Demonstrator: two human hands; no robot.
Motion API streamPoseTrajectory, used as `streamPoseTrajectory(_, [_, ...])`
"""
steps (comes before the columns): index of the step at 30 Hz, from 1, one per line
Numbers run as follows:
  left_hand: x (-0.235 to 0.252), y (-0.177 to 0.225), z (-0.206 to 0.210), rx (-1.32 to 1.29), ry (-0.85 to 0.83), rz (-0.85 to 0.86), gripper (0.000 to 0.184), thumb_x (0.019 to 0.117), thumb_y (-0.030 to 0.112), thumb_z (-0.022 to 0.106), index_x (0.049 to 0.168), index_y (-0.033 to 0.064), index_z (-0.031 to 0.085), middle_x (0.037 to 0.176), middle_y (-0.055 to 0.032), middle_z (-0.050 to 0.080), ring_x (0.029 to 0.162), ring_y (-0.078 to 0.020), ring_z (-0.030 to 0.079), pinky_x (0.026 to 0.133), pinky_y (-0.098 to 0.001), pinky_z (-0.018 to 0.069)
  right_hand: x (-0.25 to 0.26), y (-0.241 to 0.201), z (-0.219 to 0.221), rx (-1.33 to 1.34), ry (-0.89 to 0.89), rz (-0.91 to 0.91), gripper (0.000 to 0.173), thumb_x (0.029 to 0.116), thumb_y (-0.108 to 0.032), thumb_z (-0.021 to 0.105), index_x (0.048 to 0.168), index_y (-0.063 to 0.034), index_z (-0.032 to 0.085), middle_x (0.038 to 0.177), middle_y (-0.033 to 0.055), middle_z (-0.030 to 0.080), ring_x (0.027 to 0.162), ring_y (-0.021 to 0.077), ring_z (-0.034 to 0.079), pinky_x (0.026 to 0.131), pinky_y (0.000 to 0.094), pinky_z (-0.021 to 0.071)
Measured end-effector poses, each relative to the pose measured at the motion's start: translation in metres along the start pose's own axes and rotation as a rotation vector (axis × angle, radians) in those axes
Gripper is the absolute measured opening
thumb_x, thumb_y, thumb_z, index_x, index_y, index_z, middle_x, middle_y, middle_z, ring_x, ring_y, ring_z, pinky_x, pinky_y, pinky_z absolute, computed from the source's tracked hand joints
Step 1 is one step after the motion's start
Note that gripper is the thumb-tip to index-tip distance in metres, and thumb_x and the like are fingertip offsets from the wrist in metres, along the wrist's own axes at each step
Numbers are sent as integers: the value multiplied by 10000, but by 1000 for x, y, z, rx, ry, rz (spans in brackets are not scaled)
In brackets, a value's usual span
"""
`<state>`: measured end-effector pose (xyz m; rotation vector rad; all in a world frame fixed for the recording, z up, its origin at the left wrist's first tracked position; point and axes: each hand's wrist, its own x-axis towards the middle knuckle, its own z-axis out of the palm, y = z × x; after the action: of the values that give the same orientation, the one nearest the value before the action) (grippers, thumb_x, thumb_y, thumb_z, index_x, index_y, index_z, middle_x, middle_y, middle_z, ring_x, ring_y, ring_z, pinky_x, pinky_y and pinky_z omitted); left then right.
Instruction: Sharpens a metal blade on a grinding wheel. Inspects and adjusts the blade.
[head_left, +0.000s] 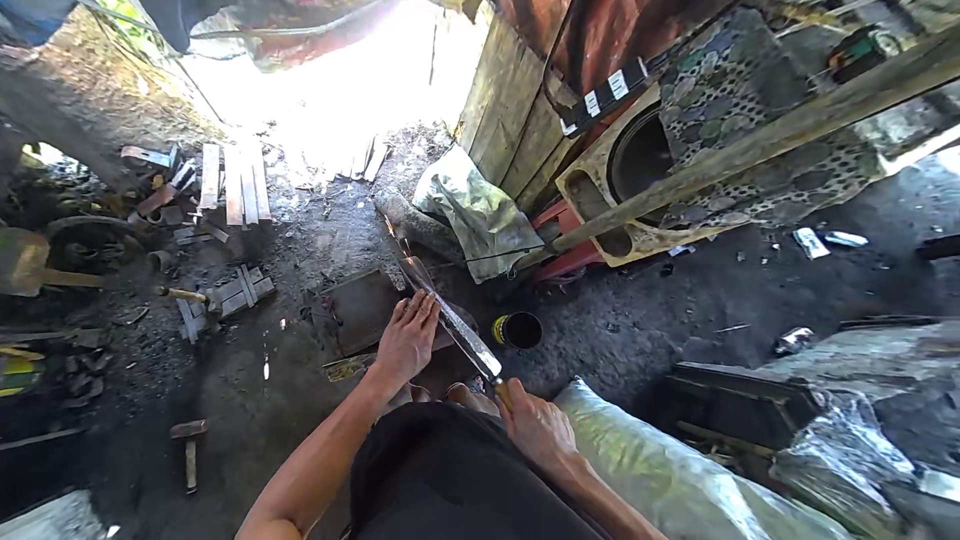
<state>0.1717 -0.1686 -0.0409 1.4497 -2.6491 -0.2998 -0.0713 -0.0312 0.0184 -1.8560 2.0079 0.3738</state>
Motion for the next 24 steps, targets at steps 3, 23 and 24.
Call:
streamPoseTrajectory(3, [-3, 16, 2, -32, 24, 69, 550, 965, 83, 501, 1515, 102, 514, 1602, -68, 469, 1524, -243, 368, 1235, -500, 308, -21, 18, -4, -48, 28, 12, 381, 995, -433, 530, 1193, -132, 652, 776, 112, 720, 690, 334, 735, 563, 520, 579])
streamPoseTrajectory(23, [-12, 13, -17, -43, -22, 99, 534, 967, 87, 512, 1501, 100, 529, 1585, -72, 490, 1503, -245, 406, 1220, -514, 329, -34, 9, -6, -37, 5, 27, 386, 995, -423, 524, 1184, -114, 656, 756, 139, 714, 681, 364, 732, 557, 542, 573])
streamPoseTrajectory(24, [-7, 1, -19, -27, -45, 75, 537, 976, 87, 506, 1512, 95, 515, 1601, -73, 469, 1516, -244, 383, 1229, -524, 310, -19, -2, -5, -7, -21, 31, 395, 1005, -426, 509, 1222, -122, 640, 795, 139, 723, 718, 366, 737, 592, 551, 581])
